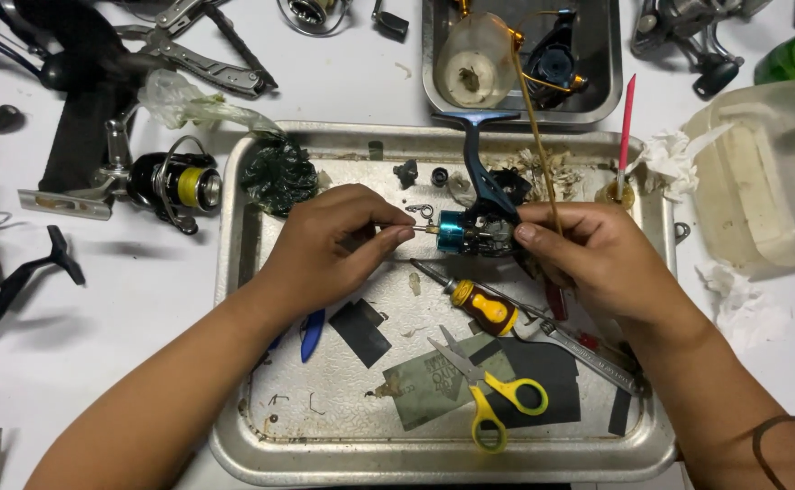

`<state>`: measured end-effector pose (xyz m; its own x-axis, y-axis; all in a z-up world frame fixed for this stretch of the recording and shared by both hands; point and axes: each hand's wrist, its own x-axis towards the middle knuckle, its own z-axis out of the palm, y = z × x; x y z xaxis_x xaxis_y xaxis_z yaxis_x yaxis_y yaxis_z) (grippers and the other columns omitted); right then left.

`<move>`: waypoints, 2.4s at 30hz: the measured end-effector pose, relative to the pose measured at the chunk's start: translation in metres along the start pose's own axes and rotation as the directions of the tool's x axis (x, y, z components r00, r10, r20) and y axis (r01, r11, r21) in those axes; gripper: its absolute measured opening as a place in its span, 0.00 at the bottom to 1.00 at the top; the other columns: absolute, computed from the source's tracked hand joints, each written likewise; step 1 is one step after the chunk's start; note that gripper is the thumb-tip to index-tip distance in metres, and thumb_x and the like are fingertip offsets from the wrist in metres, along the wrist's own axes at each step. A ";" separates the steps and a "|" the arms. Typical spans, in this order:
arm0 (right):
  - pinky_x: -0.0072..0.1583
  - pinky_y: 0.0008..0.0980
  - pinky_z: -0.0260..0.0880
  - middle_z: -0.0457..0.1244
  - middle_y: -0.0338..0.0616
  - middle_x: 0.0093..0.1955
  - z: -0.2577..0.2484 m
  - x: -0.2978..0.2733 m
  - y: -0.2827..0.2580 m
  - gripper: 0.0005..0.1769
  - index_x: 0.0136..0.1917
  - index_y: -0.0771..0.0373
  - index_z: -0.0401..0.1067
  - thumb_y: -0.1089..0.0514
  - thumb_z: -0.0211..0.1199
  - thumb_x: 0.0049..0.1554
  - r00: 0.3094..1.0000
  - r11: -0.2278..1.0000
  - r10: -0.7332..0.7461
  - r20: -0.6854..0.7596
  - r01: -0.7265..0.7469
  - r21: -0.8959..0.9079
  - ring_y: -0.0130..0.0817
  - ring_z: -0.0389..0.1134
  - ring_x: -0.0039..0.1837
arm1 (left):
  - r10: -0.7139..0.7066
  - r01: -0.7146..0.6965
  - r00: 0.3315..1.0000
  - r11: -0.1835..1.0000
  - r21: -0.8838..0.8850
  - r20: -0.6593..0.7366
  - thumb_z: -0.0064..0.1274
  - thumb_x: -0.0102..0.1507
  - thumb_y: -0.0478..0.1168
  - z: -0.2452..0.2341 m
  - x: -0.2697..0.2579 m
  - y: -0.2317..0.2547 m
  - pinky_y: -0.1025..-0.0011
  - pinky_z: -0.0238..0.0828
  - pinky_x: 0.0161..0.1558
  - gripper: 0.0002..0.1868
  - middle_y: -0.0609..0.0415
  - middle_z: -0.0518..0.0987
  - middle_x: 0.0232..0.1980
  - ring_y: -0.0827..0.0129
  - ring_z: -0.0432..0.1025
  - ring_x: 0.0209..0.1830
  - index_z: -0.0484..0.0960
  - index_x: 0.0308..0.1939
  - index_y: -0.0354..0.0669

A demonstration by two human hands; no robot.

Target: The person cleans a disassembled fishing reel using a wooden stick and a green liquid. They dip the stick into a container of liquid and apply it to the reel's handle and internal components. The person also pours the green liquid into a small container and uses a cloth to wipe the parts.

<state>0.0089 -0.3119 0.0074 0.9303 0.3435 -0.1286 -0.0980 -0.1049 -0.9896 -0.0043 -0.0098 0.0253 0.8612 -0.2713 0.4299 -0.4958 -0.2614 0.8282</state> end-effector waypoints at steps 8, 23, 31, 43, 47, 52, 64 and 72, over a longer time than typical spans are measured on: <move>0.27 0.26 0.57 0.58 0.44 0.20 -0.005 0.001 0.004 0.14 0.57 0.75 0.76 0.69 0.60 0.59 1.000 1.000 -0.025 0.013 0.026 -0.015 0.26 0.53 0.20 | -0.014 0.013 1.000 1.000 -0.016 -0.017 0.62 0.63 0.34 -0.001 -0.003 -0.001 0.68 0.71 0.31 0.03 0.49 0.82 0.32 0.61 0.75 0.27 0.87 0.40 0.39; 0.28 0.26 0.55 0.57 0.44 0.19 0.001 0.000 -0.001 0.14 0.57 0.75 0.77 0.68 0.60 0.59 1.000 1.000 -0.018 -0.018 0.018 0.003 0.26 0.52 0.21 | -0.006 0.005 1.000 0.999 -0.033 -0.021 0.61 0.63 0.35 -0.001 -0.001 -0.003 0.70 0.71 0.30 0.03 0.50 0.83 0.32 0.63 0.75 0.27 0.87 0.40 0.41; 0.30 0.25 0.44 0.49 0.32 0.29 -0.003 -0.001 -0.013 0.08 0.54 0.68 0.75 0.65 0.60 0.62 0.983 0.980 0.134 -0.126 -0.113 0.166 0.24 0.48 0.29 | -0.102 0.102 0.995 0.994 0.044 0.012 0.47 0.72 0.43 -0.010 -0.002 -0.001 0.75 0.67 0.42 0.14 0.55 0.78 0.49 0.71 0.71 0.40 0.78 0.60 0.46; 0.30 0.25 0.49 0.55 0.35 0.29 0.002 0.006 -0.035 0.10 0.57 0.65 0.76 0.63 0.61 0.62 0.982 0.982 0.186 -0.031 -0.185 0.040 0.24 0.51 0.28 | -0.308 0.306 0.939 0.951 0.034 0.152 0.49 0.66 0.51 -0.023 0.012 0.044 0.72 0.77 0.52 0.25 0.51 0.74 0.65 0.69 0.76 0.53 0.71 0.63 0.45; 0.29 0.23 0.48 0.55 0.32 0.29 0.024 0.008 -0.045 0.11 0.57 0.66 0.77 0.61 0.61 0.62 0.978 0.984 0.175 0.109 -0.171 -0.053 0.20 0.49 0.27 | -0.316 0.293 0.899 0.948 0.121 0.303 0.60 0.61 0.50 -0.022 0.007 0.057 0.67 0.73 0.59 0.25 0.55 0.75 0.64 0.65 0.72 0.62 0.72 0.59 0.51; 0.28 0.21 0.45 0.52 0.30 0.24 0.041 0.008 -0.053 0.12 0.56 0.63 0.79 0.57 0.60 0.63 0.965 0.980 0.148 0.218 -0.113 -0.164 0.19 0.47 0.25 | -0.341 0.330 0.892 0.940 0.088 0.295 0.65 0.59 0.45 -0.023 -0.007 0.058 0.77 0.72 0.40 0.21 0.63 0.81 0.53 0.76 0.74 0.39 0.76 0.54 0.52; 0.43 0.29 0.64 0.59 0.42 0.48 -0.018 -0.029 -0.080 0.20 0.72 0.65 0.74 0.61 0.51 0.71 0.971 0.749 -0.134 -0.199 -0.032 -0.661 0.29 0.62 0.44 | -0.312 0.223 0.912 0.921 0.319 0.264 0.66 0.56 0.42 -0.051 -0.053 0.021 0.72 0.75 0.44 0.19 0.56 0.84 0.50 0.69 0.79 0.44 0.81 0.50 0.49; 0.56 0.42 0.62 0.69 0.48 0.48 -0.028 -0.039 -0.043 0.35 0.78 0.54 0.69 0.51 0.66 0.58 0.979 0.467 -0.012 -0.204 -0.175 -0.867 0.44 0.68 0.50 | -0.400 0.267 0.879 0.865 0.425 0.260 0.66 0.55 0.45 -0.049 -0.046 0.011 0.69 0.65 0.42 0.20 0.58 0.80 0.43 0.67 0.73 0.42 0.82 0.51 0.58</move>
<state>-0.0133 -0.3469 0.0572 0.9840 0.1469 -0.1006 0.0977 -0.9179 -0.3845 -0.0436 0.0449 0.0322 0.9259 -0.3749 -0.0467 -0.2461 -0.6924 0.6782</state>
